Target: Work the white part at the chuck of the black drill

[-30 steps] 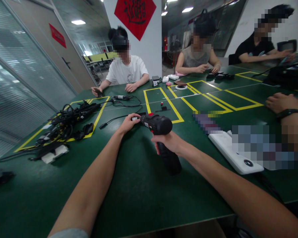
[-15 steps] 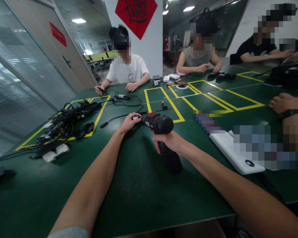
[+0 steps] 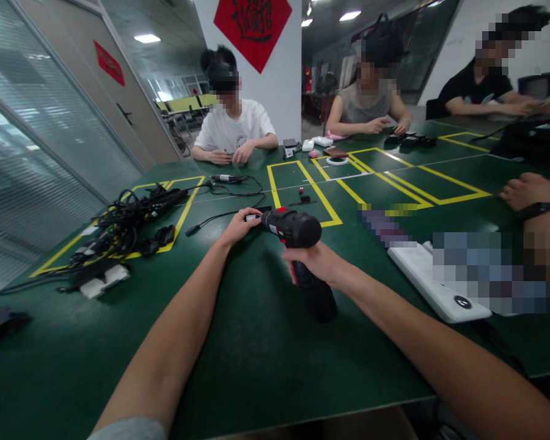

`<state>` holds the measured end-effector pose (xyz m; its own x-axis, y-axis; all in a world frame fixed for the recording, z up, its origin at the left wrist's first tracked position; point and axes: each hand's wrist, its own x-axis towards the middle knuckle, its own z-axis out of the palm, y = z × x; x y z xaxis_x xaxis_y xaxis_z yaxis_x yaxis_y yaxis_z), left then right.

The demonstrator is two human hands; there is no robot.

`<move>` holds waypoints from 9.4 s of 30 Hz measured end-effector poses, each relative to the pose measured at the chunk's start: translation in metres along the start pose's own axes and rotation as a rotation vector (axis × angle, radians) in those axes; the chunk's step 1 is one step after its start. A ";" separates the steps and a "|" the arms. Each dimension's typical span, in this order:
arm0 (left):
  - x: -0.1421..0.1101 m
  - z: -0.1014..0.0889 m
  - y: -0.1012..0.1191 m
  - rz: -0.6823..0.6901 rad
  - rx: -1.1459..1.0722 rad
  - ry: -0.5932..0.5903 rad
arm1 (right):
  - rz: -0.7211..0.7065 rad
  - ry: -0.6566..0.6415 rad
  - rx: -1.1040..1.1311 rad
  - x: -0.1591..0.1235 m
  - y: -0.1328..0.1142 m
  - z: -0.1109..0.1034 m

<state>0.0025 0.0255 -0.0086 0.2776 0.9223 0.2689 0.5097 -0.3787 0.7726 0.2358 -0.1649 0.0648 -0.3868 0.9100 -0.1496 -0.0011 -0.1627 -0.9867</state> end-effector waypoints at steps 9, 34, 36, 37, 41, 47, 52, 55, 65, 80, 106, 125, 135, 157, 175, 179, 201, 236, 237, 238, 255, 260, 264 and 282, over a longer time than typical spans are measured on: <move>0.001 0.000 -0.005 -0.001 0.014 -0.012 | -0.012 0.006 0.017 0.002 0.002 0.000; 0.000 0.000 -0.002 -0.013 0.009 -0.001 | -0.016 -0.012 -0.006 0.003 0.002 -0.001; 0.000 -0.001 -0.002 -0.006 0.019 0.000 | -0.011 -0.006 -0.003 0.003 0.001 -0.001; 0.001 -0.001 -0.002 -0.002 0.026 -0.002 | -0.004 -0.005 -0.002 0.002 0.001 -0.001; 0.001 -0.002 -0.004 -0.004 0.045 -0.016 | 0.021 -0.004 -0.014 0.001 -0.002 0.000; 0.001 -0.001 -0.004 -0.025 0.034 -0.013 | -0.001 -0.009 -0.019 0.001 -0.001 -0.001; 0.001 -0.001 -0.004 -0.032 0.016 -0.005 | -0.002 0.000 -0.016 0.001 -0.001 -0.001; 0.001 -0.001 -0.004 -0.043 0.000 -0.008 | 0.006 0.007 -0.019 0.001 -0.001 -0.001; 0.002 -0.001 -0.004 -0.036 -0.022 -0.011 | -0.018 -0.001 0.005 0.002 0.001 -0.001; 0.001 -0.002 -0.002 -0.072 -0.053 -0.008 | -0.002 -0.002 0.013 0.001 0.000 -0.001; 0.003 -0.001 -0.005 -0.023 -0.051 -0.002 | 0.001 -0.009 0.061 0.003 0.002 -0.002; 0.001 -0.002 -0.004 -0.029 -0.064 -0.007 | 0.010 0.003 0.059 0.003 0.004 -0.002; 0.002 -0.003 -0.003 -0.037 -0.043 -0.009 | 0.013 -0.003 0.052 0.002 0.001 -0.002; 0.006 -0.002 -0.006 -0.081 -0.113 -0.004 | 0.000 -0.004 0.042 0.003 0.004 -0.002; 0.006 -0.002 -0.007 -0.088 -0.098 0.011 | 0.027 0.002 0.054 0.001 0.001 -0.002; 0.004 -0.002 -0.007 -0.061 -0.104 0.000 | 0.025 0.001 0.052 0.002 0.002 -0.003; -0.001 -0.002 0.001 -0.007 -0.016 -0.046 | 0.006 0.004 0.022 0.003 0.002 -0.002; 0.002 -0.003 -0.006 0.019 0.038 -0.022 | 0.011 -0.003 0.031 0.003 0.001 -0.002; 0.001 -0.003 -0.006 0.017 0.041 -0.021 | 0.009 -0.002 0.027 0.003 0.001 -0.002; 0.001 -0.003 -0.005 0.014 0.044 -0.019 | 0.010 -0.001 0.021 0.003 0.000 -0.002; -0.001 -0.002 0.000 0.003 0.042 -0.010 | 0.030 0.004 0.031 0.003 0.001 -0.002; -0.001 -0.002 0.001 -0.004 0.024 -0.014 | 0.027 0.003 0.036 0.002 0.000 -0.002; -0.002 -0.003 0.005 -0.006 0.025 -0.015 | 0.022 0.003 0.006 0.001 -0.002 -0.001; -0.003 -0.001 0.004 -0.006 -0.007 0.008 | 0.034 0.009 0.039 0.002 0.000 -0.001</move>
<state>0.0030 0.0218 -0.0059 0.2679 0.9250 0.2694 0.5058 -0.3730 0.7778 0.2360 -0.1627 0.0647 -0.3790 0.9070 -0.1838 -0.0244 -0.2083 -0.9778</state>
